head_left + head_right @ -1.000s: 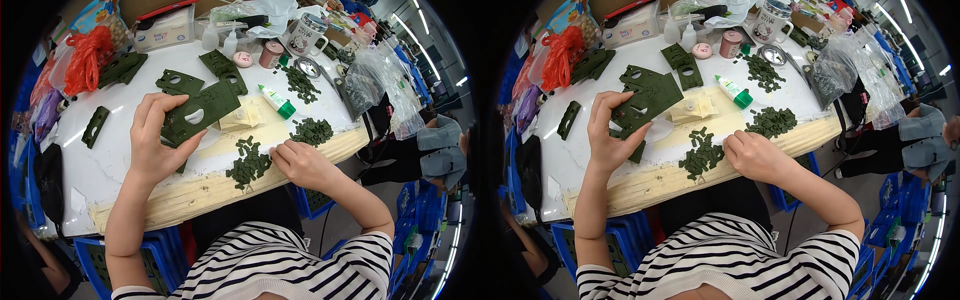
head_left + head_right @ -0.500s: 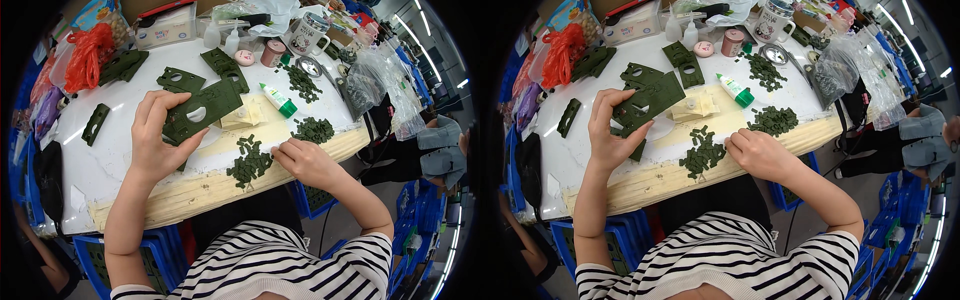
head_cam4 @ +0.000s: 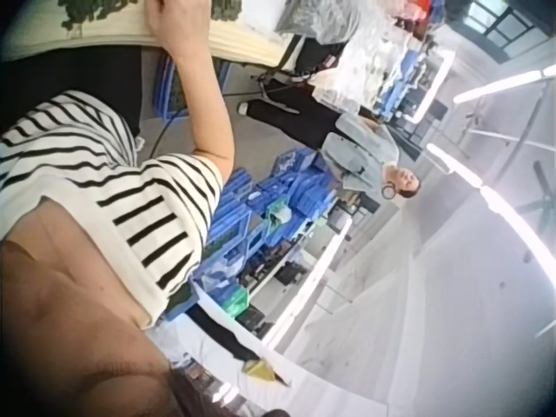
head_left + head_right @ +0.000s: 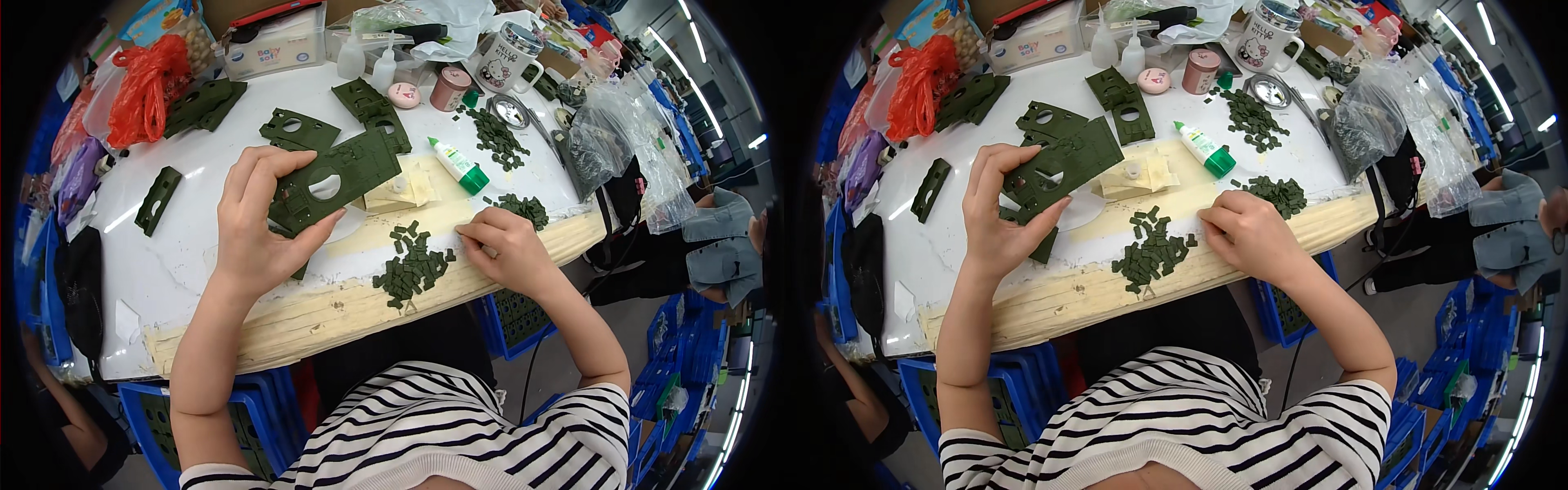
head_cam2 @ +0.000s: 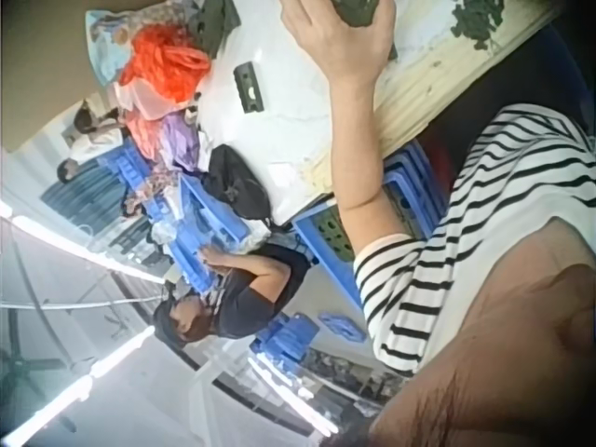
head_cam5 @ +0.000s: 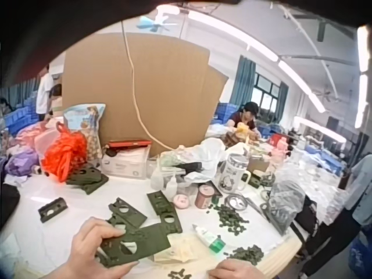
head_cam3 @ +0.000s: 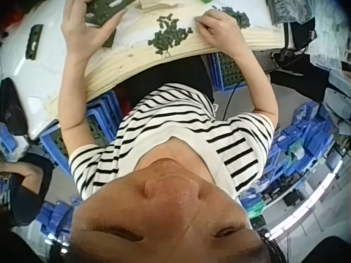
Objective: Applying glue from a tube to specific points on green plastic components on an assembly table.
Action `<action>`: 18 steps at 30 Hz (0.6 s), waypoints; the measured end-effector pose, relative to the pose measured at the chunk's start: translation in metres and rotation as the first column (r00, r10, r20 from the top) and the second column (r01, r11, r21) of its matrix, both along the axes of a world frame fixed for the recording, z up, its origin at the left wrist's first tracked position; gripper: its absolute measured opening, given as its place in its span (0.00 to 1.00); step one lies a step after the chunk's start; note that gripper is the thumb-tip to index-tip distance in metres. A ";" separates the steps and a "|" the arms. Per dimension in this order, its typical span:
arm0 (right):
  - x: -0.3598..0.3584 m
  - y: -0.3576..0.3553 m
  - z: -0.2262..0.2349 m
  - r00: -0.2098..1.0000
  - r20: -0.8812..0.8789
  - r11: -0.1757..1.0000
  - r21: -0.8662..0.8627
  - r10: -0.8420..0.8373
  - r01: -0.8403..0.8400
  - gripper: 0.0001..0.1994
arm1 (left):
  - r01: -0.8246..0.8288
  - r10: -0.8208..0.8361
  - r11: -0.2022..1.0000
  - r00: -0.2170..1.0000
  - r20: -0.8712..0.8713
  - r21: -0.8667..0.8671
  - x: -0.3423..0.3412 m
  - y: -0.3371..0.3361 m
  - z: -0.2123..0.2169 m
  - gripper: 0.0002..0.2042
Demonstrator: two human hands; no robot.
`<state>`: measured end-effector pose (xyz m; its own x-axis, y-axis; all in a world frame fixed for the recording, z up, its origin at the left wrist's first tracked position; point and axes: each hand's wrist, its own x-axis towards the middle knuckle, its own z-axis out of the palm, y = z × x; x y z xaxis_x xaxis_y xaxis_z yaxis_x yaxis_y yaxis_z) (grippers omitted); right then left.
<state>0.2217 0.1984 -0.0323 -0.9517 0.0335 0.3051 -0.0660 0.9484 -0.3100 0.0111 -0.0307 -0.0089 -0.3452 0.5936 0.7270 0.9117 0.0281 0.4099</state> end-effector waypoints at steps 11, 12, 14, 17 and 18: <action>-0.011 -0.001 0.021 0.952 0.296 0.938 -0.304 -0.073 0.167 0.07 | 0.009 -0.009 1.000 1.000 -0.009 -0.004 -0.001 0.000 -0.001 0.23; -0.015 -0.001 0.023 0.937 0.342 0.917 -0.348 -0.071 0.196 0.07 | 0.011 -0.011 1.000 1.000 -0.016 -0.002 -0.001 0.001 -0.001 0.23; -0.020 0.003 0.023 0.914 0.403 0.923 -0.337 -0.038 0.187 0.06 | 0.012 -0.012 1.000 1.000 -0.004 -0.006 -0.001 0.001 0.000 0.23; -0.023 0.004 0.025 0.891 0.454 0.946 -0.287 -0.003 0.149 0.07 | 0.013 -0.013 1.000 0.999 0.034 -0.011 0.000 0.000 0.000 0.23; -0.024 0.004 0.027 0.885 0.465 0.956 -0.264 0.007 0.131 0.07 | 0.013 -0.012 1.000 0.999 0.051 -0.012 0.000 0.000 0.000 0.23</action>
